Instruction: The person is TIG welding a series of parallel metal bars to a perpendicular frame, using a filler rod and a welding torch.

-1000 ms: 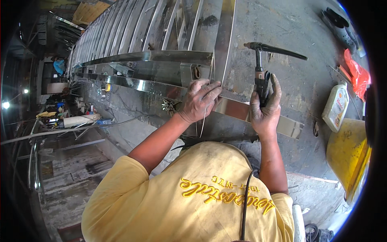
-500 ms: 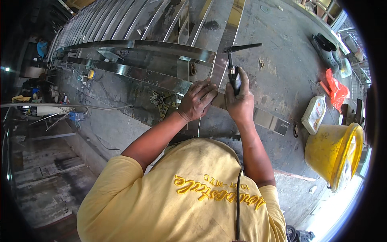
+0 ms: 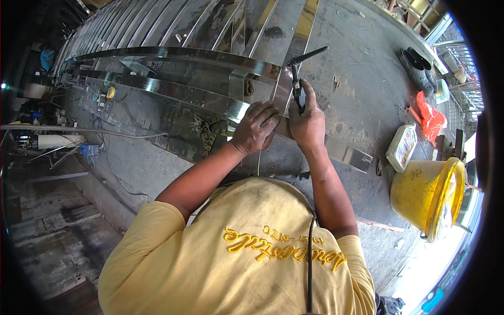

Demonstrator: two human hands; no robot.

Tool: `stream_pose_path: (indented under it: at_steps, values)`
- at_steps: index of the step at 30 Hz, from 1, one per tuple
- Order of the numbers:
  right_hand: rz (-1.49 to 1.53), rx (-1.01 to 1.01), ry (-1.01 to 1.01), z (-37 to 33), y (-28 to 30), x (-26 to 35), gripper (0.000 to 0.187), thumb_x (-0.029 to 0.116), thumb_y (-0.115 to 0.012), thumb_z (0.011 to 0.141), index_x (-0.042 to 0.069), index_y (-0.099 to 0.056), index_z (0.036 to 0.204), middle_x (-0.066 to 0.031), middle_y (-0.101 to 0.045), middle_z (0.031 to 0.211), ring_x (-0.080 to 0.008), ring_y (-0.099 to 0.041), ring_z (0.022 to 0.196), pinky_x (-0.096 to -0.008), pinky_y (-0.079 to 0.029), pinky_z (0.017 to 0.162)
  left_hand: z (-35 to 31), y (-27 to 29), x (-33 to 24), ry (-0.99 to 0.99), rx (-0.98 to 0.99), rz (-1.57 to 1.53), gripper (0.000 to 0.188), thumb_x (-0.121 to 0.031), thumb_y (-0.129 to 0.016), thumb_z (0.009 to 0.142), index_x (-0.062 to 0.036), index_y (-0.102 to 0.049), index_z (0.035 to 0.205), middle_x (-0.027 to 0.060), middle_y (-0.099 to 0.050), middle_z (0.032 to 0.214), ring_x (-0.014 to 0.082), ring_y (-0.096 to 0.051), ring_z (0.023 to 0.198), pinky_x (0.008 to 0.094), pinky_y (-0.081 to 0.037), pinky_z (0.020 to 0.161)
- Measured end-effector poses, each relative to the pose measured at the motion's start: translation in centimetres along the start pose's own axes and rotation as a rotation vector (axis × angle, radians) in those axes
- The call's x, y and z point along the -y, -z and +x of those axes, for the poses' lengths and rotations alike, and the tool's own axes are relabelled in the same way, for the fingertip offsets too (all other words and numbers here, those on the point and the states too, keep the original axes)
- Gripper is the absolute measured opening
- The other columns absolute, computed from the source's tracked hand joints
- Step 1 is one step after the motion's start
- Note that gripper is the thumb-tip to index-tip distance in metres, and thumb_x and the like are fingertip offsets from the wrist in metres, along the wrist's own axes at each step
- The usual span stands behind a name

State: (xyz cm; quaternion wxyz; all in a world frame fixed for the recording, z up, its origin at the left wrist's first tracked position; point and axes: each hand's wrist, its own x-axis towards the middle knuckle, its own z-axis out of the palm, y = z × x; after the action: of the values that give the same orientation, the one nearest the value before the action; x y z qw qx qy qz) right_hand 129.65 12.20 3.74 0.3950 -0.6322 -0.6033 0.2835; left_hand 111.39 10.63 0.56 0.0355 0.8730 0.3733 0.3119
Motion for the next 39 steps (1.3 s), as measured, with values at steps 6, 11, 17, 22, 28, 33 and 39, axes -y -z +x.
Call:
stream_pose_path:
  at_steps: [6, 11, 17, 22, 28, 33, 39]
  values:
    - [-0.030, -0.004, 0.026, 0.20, -0.55, -0.29, 0.058, 0.019, -0.064, 0.092, 0.017, -0.047, 0.147, -0.0269, -0.069, 0.105, -0.0466, -0.069, 0.091, -0.0513, -0.055, 0.076, -0.09, -0.31, 0.06, -0.004, -0.016, -0.003, 0.031, -0.004, -0.064, 0.077, -0.0014, -0.068, 0.108, 0.0160, -0.067, 0.117, 0.0379, -0.059, 0.122, 0.0534, -0.044, 0.106]
    - [-0.040, 0.022, 0.010, 0.25, -0.54, -0.19, 0.057, 0.020, -0.063, 0.092, 0.018, -0.048, 0.147, -0.0268, -0.069, 0.105, -0.0464, -0.069, 0.091, -0.0513, -0.055, 0.076, -0.08, -0.36, 0.04, -0.009, -0.023, 0.011, 0.031, -0.005, -0.064, 0.077, -0.0016, -0.068, 0.108, 0.0159, -0.067, 0.117, 0.0377, -0.060, 0.122, 0.0533, -0.044, 0.106]
    - [-0.063, -0.032, 0.094, 0.18, -0.87, -0.49, 0.055, 0.020, -0.062, 0.093, 0.017, -0.050, 0.146, -0.0271, -0.069, 0.103, -0.0462, -0.069, 0.089, -0.0512, -0.055, 0.077, -0.07, -0.40, 0.05, -0.014, -0.026, 0.012, 0.030, -0.006, -0.065, 0.078, -0.0015, -0.068, 0.107, 0.0158, -0.067, 0.115, 0.0376, -0.059, 0.123, 0.0534, -0.045, 0.105]
    - [-0.068, -0.011, 0.075, 0.20, -0.69, -0.33, 0.055, 0.019, -0.062, 0.092, 0.016, -0.051, 0.145, -0.0271, -0.069, 0.101, -0.0457, -0.069, 0.089, -0.0510, -0.055, 0.077, -0.06, -0.43, -0.02, -0.015, -0.031, 0.019, 0.027, -0.006, -0.065, 0.078, -0.0014, -0.068, 0.105, 0.0157, -0.067, 0.115, 0.0376, -0.059, 0.123, 0.0533, -0.045, 0.105]
    - [-0.076, -0.005, 0.067, 0.19, -0.56, -0.03, 0.051, 0.018, -0.062, 0.095, 0.017, -0.051, 0.145, -0.0267, -0.070, 0.105, -0.0458, -0.069, 0.095, -0.0500, -0.056, 0.077, -0.04, -0.43, 0.06, -0.019, -0.028, 0.020, 0.028, -0.005, -0.065, 0.078, -0.0013, -0.068, 0.105, 0.0158, -0.067, 0.116, 0.0376, -0.059, 0.122, 0.0529, -0.045, 0.105]
    - [-0.096, 0.001, 0.055, 0.21, -0.48, 0.15, 0.051, 0.018, -0.062, 0.096, 0.017, -0.051, 0.145, -0.0261, -0.070, 0.105, -0.0454, -0.069, 0.094, -0.0500, -0.056, 0.076, 0.01, -0.35, 0.05, -0.014, -0.030, 0.014, 0.029, -0.005, -0.065, 0.076, -0.0014, -0.068, 0.106, 0.0158, -0.067, 0.116, 0.0374, -0.059, 0.122, 0.0528, -0.045, 0.105]
    - [-0.072, -0.002, 0.054, 0.24, -0.52, -0.12, 0.056, 0.019, -0.063, 0.092, 0.017, -0.050, 0.147, -0.0269, -0.070, 0.103, -0.0452, -0.069, 0.090, -0.0504, -0.056, 0.077, 0.00, -0.37, 0.02, -0.018, -0.028, 0.019, 0.032, -0.006, -0.064, 0.075, -0.0014, -0.068, 0.106, 0.0157, -0.066, 0.116, 0.0374, -0.059, 0.123, 0.0532, -0.045, 0.106]
